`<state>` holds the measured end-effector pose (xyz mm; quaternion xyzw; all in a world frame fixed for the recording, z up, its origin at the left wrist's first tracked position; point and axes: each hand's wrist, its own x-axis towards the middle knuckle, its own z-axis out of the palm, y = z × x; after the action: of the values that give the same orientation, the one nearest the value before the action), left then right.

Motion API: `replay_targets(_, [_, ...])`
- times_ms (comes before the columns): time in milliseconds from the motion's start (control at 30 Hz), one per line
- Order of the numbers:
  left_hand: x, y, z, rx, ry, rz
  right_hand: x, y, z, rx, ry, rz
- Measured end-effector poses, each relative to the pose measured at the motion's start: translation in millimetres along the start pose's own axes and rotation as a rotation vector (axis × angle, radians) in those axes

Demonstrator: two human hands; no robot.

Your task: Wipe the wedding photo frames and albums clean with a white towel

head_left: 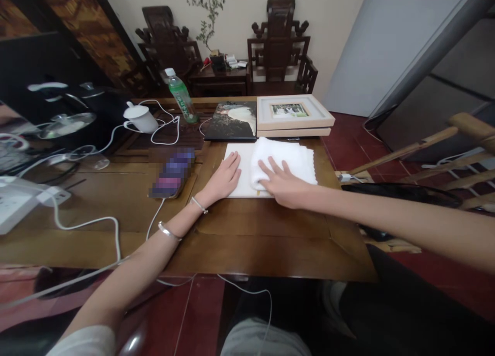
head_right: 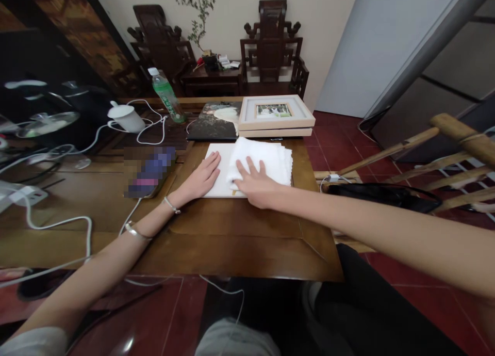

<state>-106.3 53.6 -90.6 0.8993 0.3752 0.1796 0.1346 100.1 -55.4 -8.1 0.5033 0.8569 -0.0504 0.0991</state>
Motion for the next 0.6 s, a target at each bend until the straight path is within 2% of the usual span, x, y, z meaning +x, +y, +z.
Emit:
replay_targets(167, [0.1,3.5,-2.5,0.009,-0.022,-0.015,-44.3,-41.5,4.5,-0.100,-0.032,-0.147])
replay_targets(267, [0.5,3.1,-2.4,0.013,-0.022,-0.014,-56.2,-50.3,4.0,-0.124,-0.060,-0.196])
replay_targets(433, [0.8,0.0,-1.0,0.011,-0.014,-0.007,-43.4,-31.8,2.3,-0.096,0.005,-0.211])
replay_targets(600, [0.9,1.7,-2.4,0.026,-0.026,-0.007,-2.5,-0.1,-2.1,-0.070,0.033,-0.093])
